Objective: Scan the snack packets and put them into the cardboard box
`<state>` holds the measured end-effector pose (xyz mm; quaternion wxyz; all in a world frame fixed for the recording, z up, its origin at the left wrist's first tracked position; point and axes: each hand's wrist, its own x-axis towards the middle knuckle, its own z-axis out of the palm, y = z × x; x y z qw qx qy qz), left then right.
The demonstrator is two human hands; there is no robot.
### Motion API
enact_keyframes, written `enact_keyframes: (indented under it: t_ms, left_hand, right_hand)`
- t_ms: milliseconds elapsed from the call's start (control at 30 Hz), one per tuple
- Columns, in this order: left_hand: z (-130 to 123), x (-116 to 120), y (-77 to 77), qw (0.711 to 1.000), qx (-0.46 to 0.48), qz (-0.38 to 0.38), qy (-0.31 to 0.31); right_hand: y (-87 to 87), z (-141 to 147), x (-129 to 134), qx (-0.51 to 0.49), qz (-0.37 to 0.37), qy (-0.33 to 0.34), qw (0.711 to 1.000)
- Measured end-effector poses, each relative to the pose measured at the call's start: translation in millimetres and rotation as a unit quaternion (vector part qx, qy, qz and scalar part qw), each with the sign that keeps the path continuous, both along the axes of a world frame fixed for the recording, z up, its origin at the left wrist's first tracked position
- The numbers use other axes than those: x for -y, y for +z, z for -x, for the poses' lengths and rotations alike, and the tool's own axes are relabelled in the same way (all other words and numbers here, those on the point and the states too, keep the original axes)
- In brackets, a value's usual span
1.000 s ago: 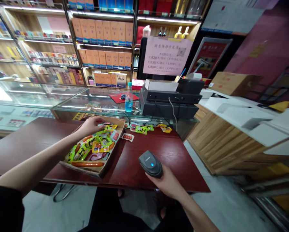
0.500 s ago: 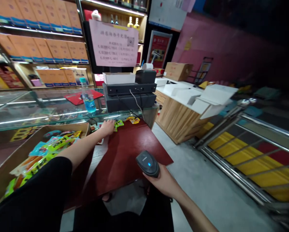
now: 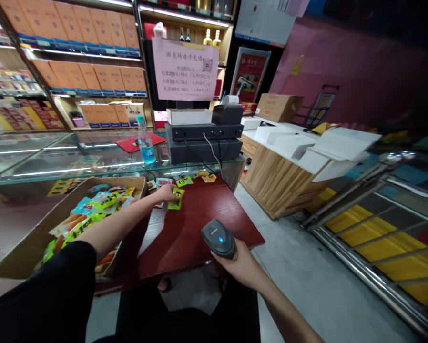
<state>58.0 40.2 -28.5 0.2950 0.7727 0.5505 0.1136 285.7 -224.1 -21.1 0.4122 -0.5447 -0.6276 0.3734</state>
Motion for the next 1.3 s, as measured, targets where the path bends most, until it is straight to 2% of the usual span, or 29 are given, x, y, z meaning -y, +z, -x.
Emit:
enact_keyframes:
  t_ms: [33,67,167,233,333,667,1033,1100,1167,1267,1300]
  left_hand:
    - [3,9,-1.3,0.994,0.086,0.054,0.046]
    - [6,18,-2.2,0.976,0.168,0.109,0.086]
    - [15,46,-1.0,0.9,0.342,0.228,0.142]
    - [23,61,3.2,0.869,0.396,0.253,0.152]
    - [32,71,9.5,0.853,0.423,0.26,0.16]
    - [34,69,10.6,0.849,0.427,0.269,0.154]
    - [43,84,26.8,0.849,0.441,0.252,0.144]
    - [58,91,35.0,0.852,0.448,0.23,0.141]
    - [85,98,45.1,0.863,0.445,0.19,0.142]
    - [147,108,59.4,0.9,0.385,0.108,0.173]
    - [169,111,63.0,0.914,0.344,0.06,0.207]
  right_hand:
    - [0.1,3,-2,0.002,-0.002,0.007,1.0]
    - [0.3,7,-5,0.008,-0.003,0.014,1.0]
    - [1.3,17,-12,0.036,-0.005,0.026,0.999]
    - [2.6,23,-16,0.052,-0.009,0.032,0.998]
    - [5.1,30,-20,0.056,-0.016,0.049,0.997]
    - [10.9,38,-20,0.074,-0.013,0.053,0.996]
    - [11.6,46,-24,0.07,-0.016,0.067,0.995]
    - [10.7,48,-25,0.07,-0.013,0.073,0.995]
    - [7.9,50,-27,0.071,-0.008,0.078,0.994]
    - [0.7,51,-32,0.067,0.01,0.092,0.993]
    - [-1.9,51,-36,0.063,0.017,0.098,0.993]
